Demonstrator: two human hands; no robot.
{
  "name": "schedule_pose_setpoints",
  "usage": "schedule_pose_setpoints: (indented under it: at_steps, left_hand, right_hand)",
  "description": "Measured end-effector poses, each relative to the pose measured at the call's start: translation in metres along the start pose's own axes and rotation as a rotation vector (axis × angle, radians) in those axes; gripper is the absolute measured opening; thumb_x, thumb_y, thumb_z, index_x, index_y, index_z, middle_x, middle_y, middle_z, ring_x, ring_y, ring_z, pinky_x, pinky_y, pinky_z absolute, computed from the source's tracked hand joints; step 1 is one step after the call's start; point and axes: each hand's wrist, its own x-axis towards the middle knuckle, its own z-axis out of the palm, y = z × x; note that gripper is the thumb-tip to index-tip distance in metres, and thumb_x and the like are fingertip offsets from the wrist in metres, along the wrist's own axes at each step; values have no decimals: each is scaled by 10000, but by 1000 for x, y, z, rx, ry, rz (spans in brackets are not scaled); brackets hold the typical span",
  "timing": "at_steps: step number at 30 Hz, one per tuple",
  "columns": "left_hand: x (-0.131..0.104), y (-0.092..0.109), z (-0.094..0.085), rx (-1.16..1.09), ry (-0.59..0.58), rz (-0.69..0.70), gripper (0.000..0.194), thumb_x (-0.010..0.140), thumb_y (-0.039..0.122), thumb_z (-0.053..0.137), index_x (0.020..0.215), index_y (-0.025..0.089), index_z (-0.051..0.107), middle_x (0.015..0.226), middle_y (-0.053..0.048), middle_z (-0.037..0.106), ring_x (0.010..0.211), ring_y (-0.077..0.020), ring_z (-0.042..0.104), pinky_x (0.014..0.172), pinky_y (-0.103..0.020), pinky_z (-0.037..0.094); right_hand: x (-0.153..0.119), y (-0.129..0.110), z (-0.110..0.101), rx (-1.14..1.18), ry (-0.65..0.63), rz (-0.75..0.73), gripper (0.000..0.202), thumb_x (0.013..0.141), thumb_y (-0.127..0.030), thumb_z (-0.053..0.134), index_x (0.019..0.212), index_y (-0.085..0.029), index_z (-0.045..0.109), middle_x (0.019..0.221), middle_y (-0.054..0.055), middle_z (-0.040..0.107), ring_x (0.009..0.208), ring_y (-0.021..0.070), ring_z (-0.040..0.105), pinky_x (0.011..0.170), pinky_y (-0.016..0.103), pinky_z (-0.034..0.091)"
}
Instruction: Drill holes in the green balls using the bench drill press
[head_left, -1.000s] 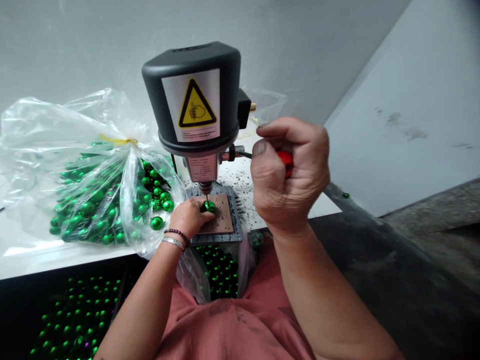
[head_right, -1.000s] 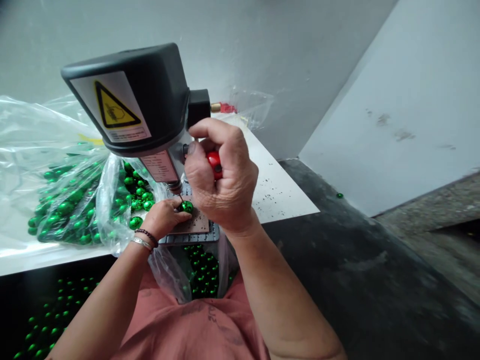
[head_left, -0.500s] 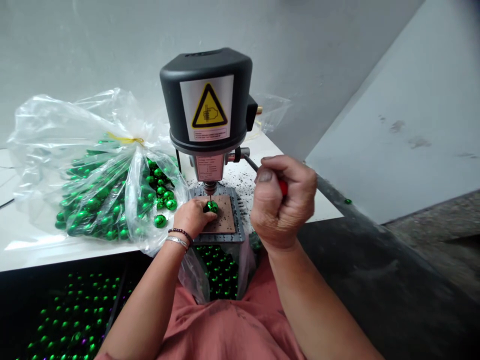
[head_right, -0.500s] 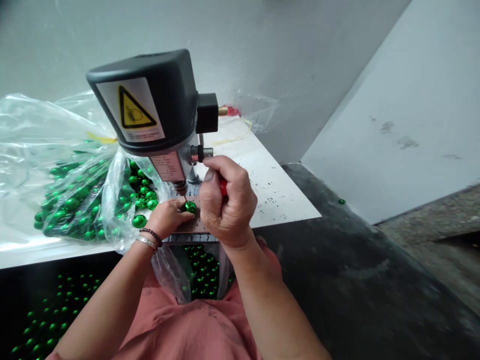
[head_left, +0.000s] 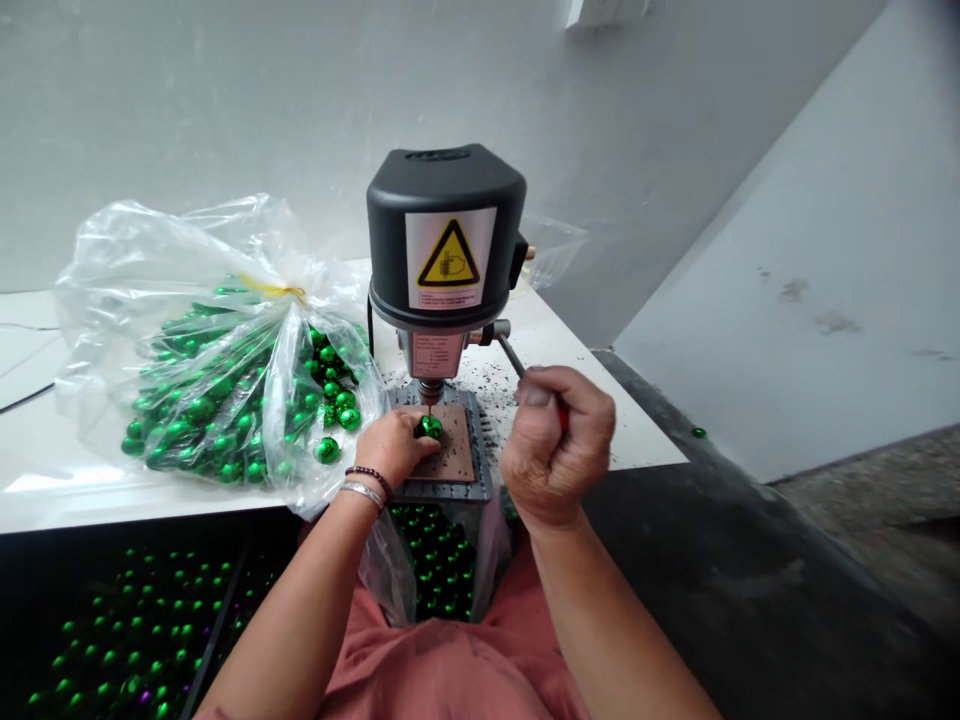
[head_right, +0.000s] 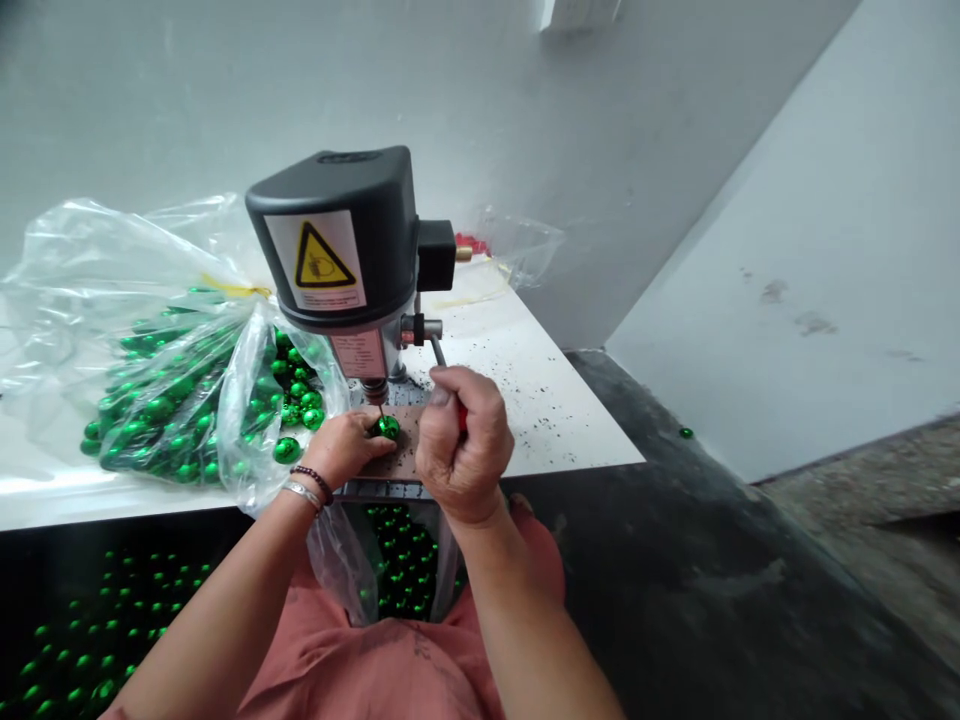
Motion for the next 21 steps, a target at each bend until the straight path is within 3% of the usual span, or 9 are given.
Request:
schedule_pose_setpoints:
  at_steps: [5, 10, 15, 21]
  left_hand:
    - [0, 0, 0, -25, -1, -14, 210, 715, 392, 573, 861, 258, 644, 918, -19, 675, 801, -180, 606, 649, -244, 390]
    - [-2, -2, 3, -79, 26, -33, 245, 703, 407, 581, 895, 270, 648, 870, -8, 673, 758, -168, 595, 621, -241, 377]
    - [-14, -8, 3, -131, 64, -19, 300, 686, 391, 597, 912, 204, 661, 837, -47, 643, 753, -174, 577, 660, -258, 404]
    - [-38, -21, -12, -413, -242, 107, 448, 608, 409, 681, 1016, 228, 637, 951, -26, 659, 869, -188, 593, 749, -258, 436]
  right_hand:
    - [0, 1, 0, -2, 9, -7, 258, 762, -100, 457, 974, -222, 540, 804, -10, 597, 693, 86, 572, 641, 239, 491]
    - [61, -6, 17, -10, 34, -72, 197, 820, -166, 419, 966, -177, 550, 869, 15, 599, 711, 67, 562, 653, 218, 464]
    - [110, -5, 36, -6, -52, 102, 174, 830, -216, 406, 832, -137, 561, 754, -3, 578, 601, 41, 491, 687, 222, 427]
    - [109, -4, 39, 32, -40, 148, 145, 826, -201, 399, 798, -142, 529, 697, -32, 513, 577, 29, 442, 688, 211, 395]
